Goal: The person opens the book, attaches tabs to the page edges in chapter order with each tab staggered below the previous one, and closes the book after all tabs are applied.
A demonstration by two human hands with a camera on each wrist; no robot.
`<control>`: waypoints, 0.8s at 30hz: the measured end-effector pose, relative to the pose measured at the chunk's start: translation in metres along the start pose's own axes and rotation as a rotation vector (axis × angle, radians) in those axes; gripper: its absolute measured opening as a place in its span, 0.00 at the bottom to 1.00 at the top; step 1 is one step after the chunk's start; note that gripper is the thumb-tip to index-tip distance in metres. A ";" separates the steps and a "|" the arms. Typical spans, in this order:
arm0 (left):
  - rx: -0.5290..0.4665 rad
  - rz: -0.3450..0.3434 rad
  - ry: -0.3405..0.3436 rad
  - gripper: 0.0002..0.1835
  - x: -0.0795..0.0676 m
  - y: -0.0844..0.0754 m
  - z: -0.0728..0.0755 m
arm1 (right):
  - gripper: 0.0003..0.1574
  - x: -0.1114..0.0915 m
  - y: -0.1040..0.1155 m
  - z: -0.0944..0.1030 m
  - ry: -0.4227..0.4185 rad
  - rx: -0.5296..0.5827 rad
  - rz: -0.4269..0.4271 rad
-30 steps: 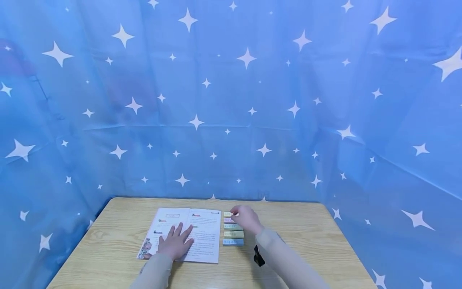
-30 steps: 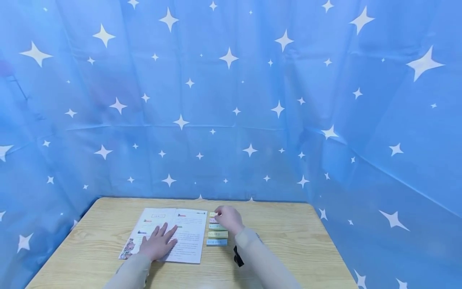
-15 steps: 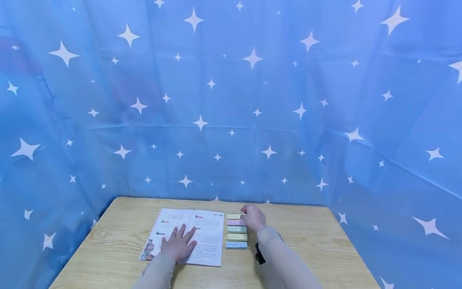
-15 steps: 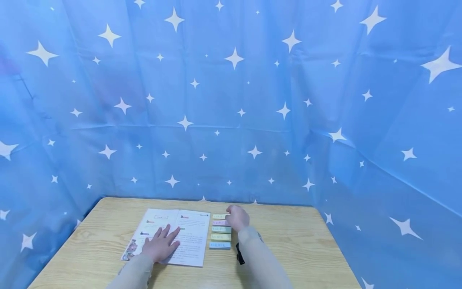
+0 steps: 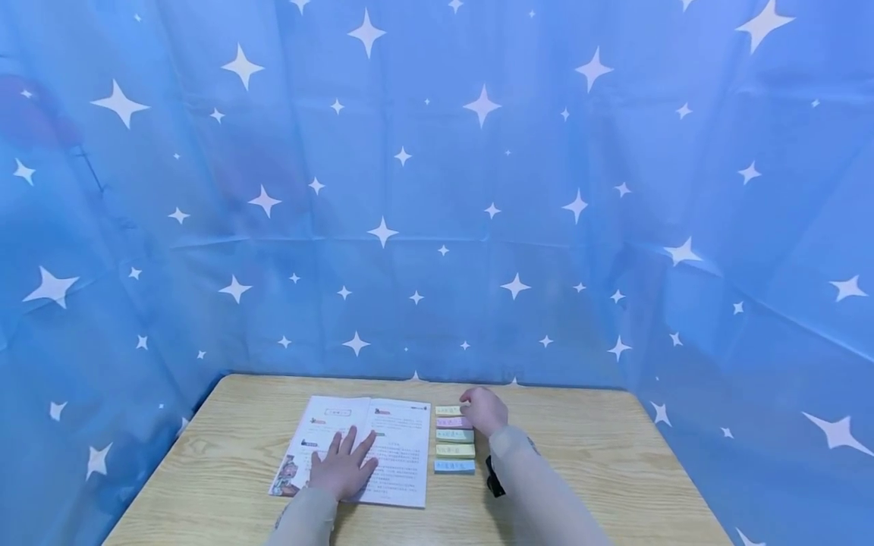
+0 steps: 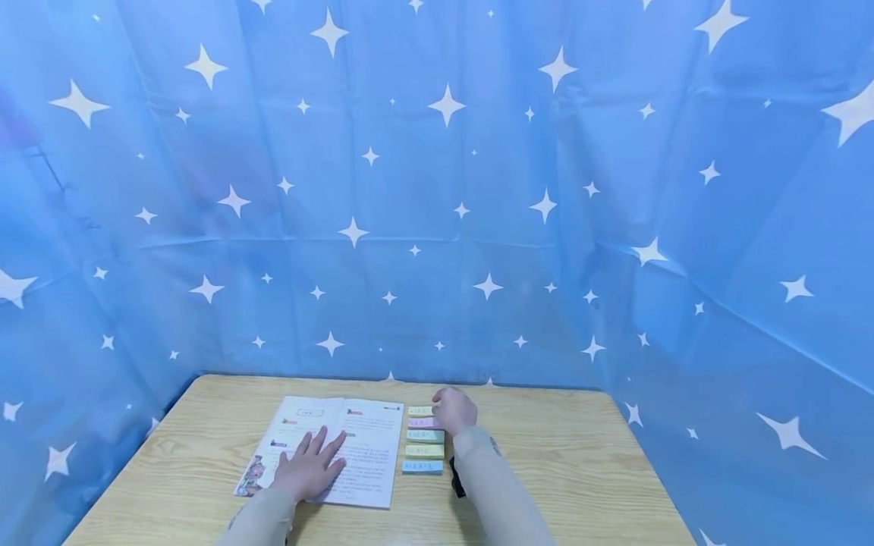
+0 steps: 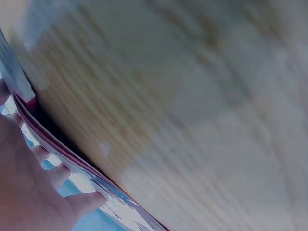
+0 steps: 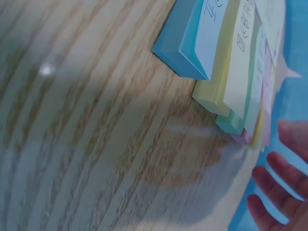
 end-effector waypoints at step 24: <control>-0.001 0.007 0.009 0.30 0.003 0.000 -0.005 | 0.07 -0.001 0.001 -0.001 -0.050 -0.047 0.020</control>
Point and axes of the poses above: each hand's wrist, its own x-axis towards the middle knuckle, its own z-axis out of the back of the hand, y = z × x, the point moved 8 cm from there along x, towards the middle knuckle, and after that the axes turned 12 degrees about x, right-handed, at the moved point
